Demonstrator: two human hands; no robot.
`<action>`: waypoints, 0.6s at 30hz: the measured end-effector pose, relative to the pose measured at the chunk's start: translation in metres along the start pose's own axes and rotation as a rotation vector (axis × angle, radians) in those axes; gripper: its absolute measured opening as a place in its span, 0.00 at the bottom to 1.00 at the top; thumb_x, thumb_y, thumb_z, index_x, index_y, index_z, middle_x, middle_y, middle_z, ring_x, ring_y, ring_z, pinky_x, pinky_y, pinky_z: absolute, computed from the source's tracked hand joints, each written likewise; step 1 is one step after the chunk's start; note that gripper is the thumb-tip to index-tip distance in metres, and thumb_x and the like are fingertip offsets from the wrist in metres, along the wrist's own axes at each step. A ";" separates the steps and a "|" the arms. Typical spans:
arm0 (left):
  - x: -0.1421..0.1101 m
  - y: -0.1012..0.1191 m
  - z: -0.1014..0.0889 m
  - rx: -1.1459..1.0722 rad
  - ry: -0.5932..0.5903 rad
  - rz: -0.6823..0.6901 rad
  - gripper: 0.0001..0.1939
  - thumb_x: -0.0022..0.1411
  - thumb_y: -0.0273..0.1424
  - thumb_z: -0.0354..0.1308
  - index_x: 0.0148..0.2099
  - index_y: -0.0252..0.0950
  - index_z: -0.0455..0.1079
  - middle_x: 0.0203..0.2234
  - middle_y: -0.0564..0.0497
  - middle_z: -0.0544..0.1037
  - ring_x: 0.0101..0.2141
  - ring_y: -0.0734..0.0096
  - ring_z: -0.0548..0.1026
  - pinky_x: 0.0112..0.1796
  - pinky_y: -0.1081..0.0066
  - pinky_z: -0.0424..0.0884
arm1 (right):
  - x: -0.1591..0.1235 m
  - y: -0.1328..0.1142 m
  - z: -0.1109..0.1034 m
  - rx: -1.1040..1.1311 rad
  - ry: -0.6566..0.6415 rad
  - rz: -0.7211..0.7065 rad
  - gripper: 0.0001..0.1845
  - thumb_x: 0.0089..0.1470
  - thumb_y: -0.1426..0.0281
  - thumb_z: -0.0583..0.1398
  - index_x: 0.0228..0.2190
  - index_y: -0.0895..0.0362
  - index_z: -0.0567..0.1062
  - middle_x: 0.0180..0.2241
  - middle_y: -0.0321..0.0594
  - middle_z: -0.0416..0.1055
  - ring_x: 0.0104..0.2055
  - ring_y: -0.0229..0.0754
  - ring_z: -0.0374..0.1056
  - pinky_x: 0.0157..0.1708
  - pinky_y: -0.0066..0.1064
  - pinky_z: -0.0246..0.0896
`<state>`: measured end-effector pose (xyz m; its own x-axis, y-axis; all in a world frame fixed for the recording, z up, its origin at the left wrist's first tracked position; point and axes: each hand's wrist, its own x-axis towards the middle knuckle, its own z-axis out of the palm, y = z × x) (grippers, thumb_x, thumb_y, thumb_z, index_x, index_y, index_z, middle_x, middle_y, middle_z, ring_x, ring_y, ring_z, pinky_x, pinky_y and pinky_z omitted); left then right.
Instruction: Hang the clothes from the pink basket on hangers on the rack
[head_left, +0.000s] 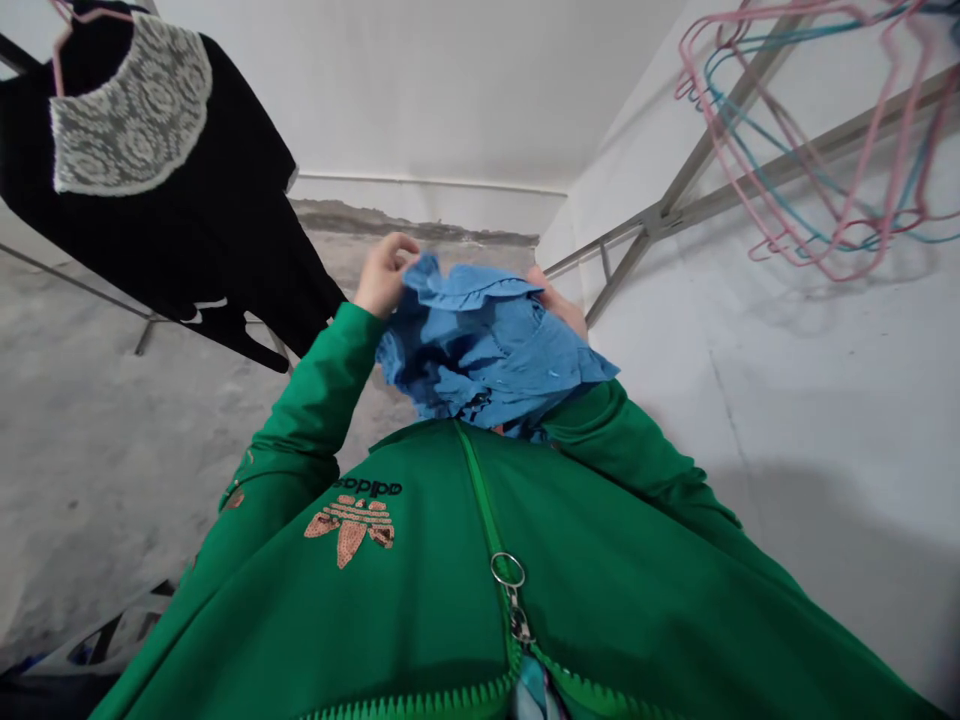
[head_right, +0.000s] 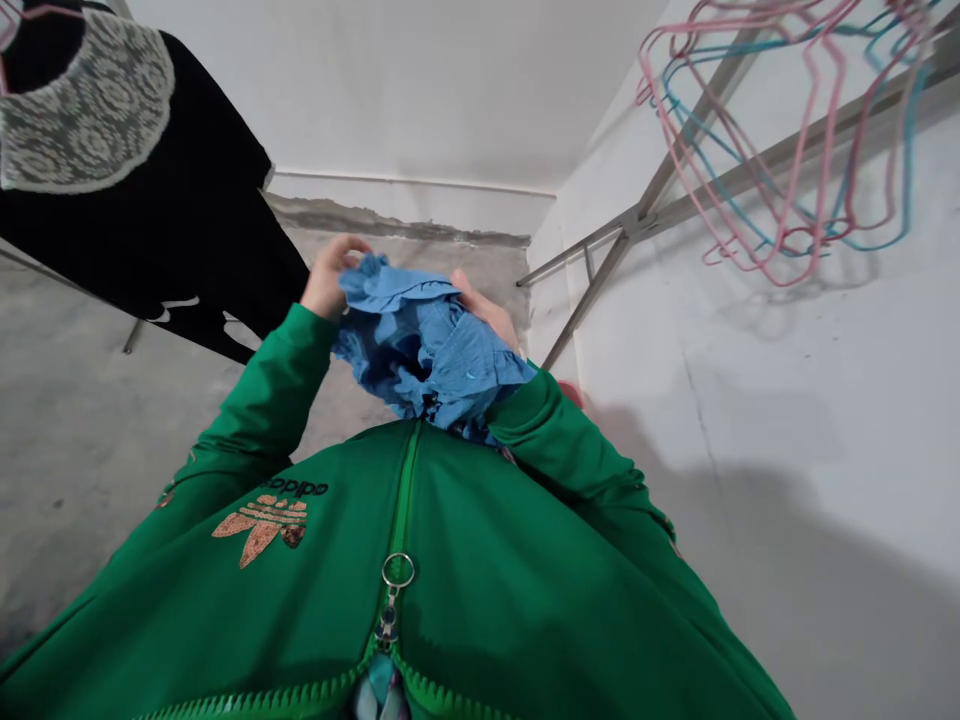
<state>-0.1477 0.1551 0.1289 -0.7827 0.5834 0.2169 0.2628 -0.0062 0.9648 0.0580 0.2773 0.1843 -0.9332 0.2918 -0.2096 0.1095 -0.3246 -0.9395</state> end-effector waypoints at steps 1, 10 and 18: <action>-0.006 -0.002 0.006 -0.001 0.010 -0.001 0.11 0.59 0.35 0.60 0.39 0.35 0.66 0.26 0.53 0.70 0.26 0.74 0.73 0.29 0.72 0.71 | -0.001 -0.001 0.006 0.071 -0.049 0.020 0.26 0.55 0.47 0.49 0.36 0.55 0.73 0.38 0.42 0.76 0.48 0.52 0.71 0.51 0.47 0.67; -0.130 -0.030 0.029 0.531 -0.102 0.370 0.18 0.58 0.44 0.56 0.44 0.36 0.68 0.41 0.42 0.73 0.45 0.56 0.70 0.48 0.56 0.68 | -0.007 -0.011 0.007 0.413 -0.037 0.192 0.26 0.62 0.53 0.40 0.34 0.56 0.71 0.31 0.39 0.76 0.31 0.42 0.72 0.41 0.41 0.70; -0.077 -0.055 -0.006 0.431 0.130 -0.028 0.04 0.54 0.30 0.53 0.29 0.37 0.68 0.23 0.52 0.72 0.28 0.69 0.70 0.33 0.70 0.68 | 0.002 0.000 -0.027 0.089 0.165 -0.015 0.28 0.51 0.42 0.49 0.23 0.54 0.66 0.28 0.44 0.75 0.42 0.49 0.72 0.44 0.43 0.68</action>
<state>-0.1056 0.1061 0.0598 -0.8500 0.4711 0.2356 0.4302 0.3627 0.8267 0.0655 0.3024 0.1763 -0.8648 0.4384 -0.2448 0.0589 -0.3955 -0.9166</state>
